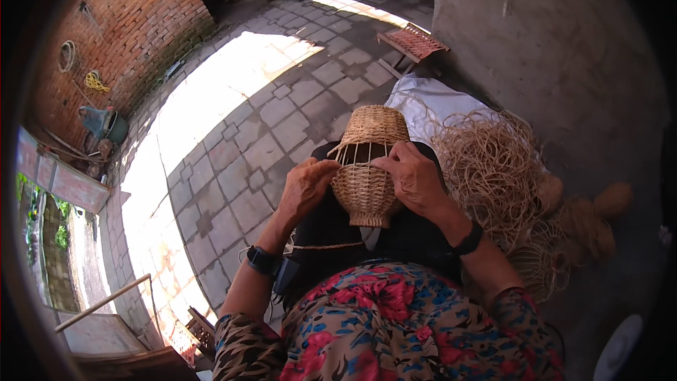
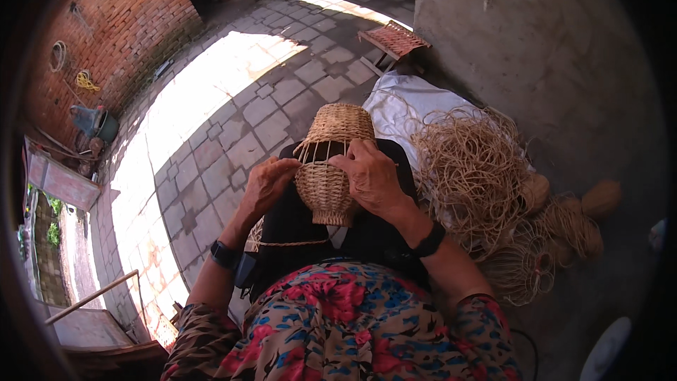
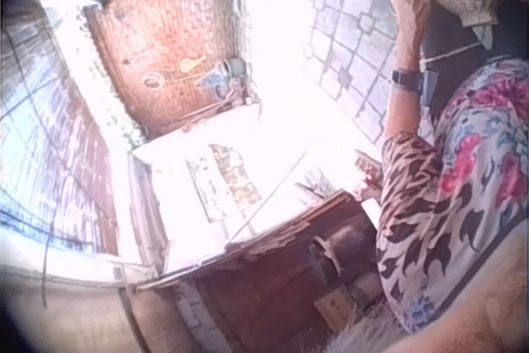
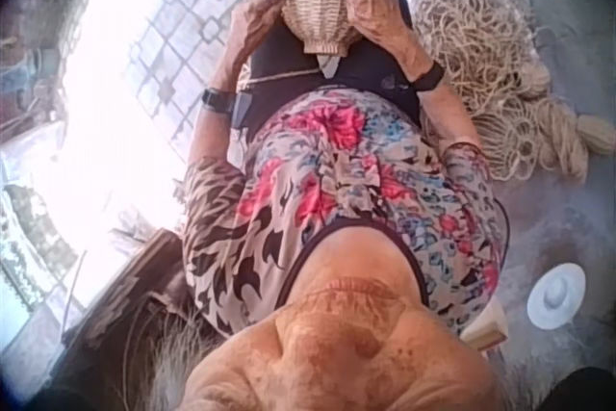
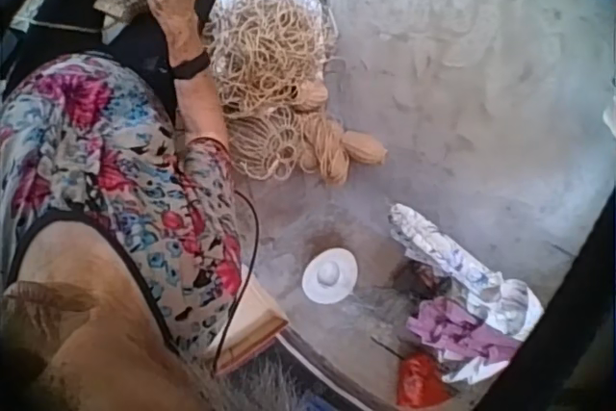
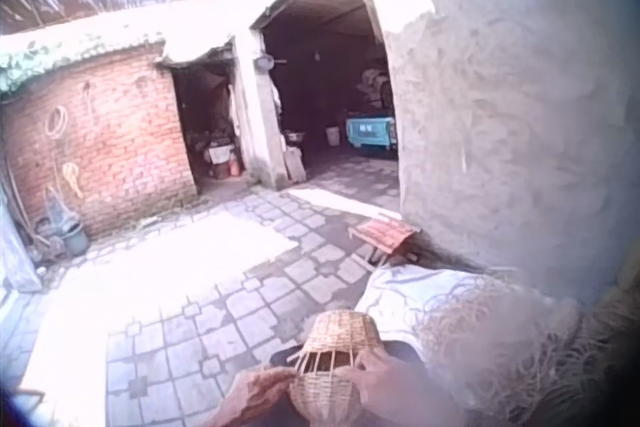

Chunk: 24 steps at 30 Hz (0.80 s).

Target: Weaving a straw basket using thin strips of material.

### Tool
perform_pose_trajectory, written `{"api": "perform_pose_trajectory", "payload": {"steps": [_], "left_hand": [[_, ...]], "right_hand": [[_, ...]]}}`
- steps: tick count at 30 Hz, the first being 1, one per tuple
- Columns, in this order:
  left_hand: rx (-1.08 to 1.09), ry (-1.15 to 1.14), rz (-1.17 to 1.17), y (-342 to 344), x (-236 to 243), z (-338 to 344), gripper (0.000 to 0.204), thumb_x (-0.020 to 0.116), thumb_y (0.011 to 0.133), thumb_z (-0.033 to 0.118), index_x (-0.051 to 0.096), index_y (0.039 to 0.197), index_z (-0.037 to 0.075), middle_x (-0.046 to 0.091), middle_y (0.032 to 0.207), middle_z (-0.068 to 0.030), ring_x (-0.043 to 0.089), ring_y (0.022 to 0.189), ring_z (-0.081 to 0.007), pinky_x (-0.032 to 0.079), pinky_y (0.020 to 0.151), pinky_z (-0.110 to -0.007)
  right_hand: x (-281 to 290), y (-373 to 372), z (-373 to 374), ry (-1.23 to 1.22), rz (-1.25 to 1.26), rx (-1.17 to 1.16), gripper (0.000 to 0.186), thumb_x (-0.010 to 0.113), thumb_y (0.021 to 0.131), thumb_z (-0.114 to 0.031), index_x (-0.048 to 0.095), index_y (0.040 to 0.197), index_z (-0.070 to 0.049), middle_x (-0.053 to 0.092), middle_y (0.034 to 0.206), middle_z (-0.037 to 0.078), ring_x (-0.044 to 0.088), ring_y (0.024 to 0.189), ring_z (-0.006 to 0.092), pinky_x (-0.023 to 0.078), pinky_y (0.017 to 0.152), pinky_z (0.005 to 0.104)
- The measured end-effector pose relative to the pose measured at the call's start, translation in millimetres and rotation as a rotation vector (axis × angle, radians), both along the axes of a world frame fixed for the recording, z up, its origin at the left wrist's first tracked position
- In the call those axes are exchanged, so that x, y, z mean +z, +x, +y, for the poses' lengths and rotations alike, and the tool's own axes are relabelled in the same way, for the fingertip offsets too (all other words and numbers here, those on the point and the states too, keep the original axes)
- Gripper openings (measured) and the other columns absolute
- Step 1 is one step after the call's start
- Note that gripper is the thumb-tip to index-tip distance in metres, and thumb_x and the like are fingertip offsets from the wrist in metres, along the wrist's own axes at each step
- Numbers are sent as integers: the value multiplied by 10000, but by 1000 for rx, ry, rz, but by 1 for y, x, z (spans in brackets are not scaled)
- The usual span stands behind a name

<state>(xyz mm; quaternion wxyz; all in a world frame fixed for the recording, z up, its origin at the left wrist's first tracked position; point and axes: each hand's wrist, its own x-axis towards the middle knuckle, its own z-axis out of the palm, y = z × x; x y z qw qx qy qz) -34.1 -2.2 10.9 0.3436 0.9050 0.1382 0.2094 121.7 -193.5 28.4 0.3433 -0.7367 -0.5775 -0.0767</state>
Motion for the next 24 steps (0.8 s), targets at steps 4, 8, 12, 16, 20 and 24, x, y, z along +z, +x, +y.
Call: {"api": "perform_pose_trajectory", "payload": {"steps": [4, 8, 12, 16, 20, 24], "left_hand": [[-75, 48, -23, -1, -6, 10, 132, 619, 875, 121, 691, 979, 84, 591, 760, -139, 615, 729, -327, 487, 663, -399], [-90, 34, -10, 0, -7, 8, 154, 609, 894, 138, 682, 969, 26, 625, 790, -136, 628, 737, -265, 484, 670, -351], [-44, -39, 22, -2, -2, 7, 156, 607, 898, 154, 674, 930, 17, 629, 775, -141, 632, 722, -282, 487, 655, -363], [-131, 77, 44, -8, -13, 22, 154, 611, 888, 164, 656, 907, 17, 644, 782, -148, 635, 721, -316, 490, 649, -380], [-14, 185, 240, -50, -16, 48, 130, 629, 844, 189, 666, 881, 69, 655, 803, -143, 644, 784, -333, 498, 678, -412], [403, 257, 332, -140, -39, 131, 111, 661, 790, 137, 664, 890, 89, 659, 783, -126, 650, 772, -317, 503, 671, -406]], "right_hand": [[-5, 11, 3, 49, 205, 91, 193, 591, 772, 7, 671, 920, -87, 567, 823, 113, 601, 783, 286, 487, 673, 389], [-10, 12, 20, -34, 326, -234, 191, 629, 775, -76, 557, 952, -87, 645, 761, 152, 648, 704, 361, 489, 635, 462], [-11, 11, 31, -77, 230, -294, 238, 634, 770, -105, 496, 964, -100, 640, 720, 156, 644, 696, 385, 484, 633, 488], [-17, 8, 24, -126, 232, -232, 216, 609, 781, -94, 497, 966, -99, 633, 715, 151, 641, 690, 381, 482, 623, 491], [-15, 7, -1, -46, 346, -277, 200, 585, 774, -25, 508, 948, -82, 593, 663, 118, 628, 642, 342, 477, 595, 443], [-13, 12, -17, 6, 471, -250, 160, 582, 786, 8, 518, 921, -50, 553, 644, 102, 607, 601, 262, 469, 574, 371]]}}
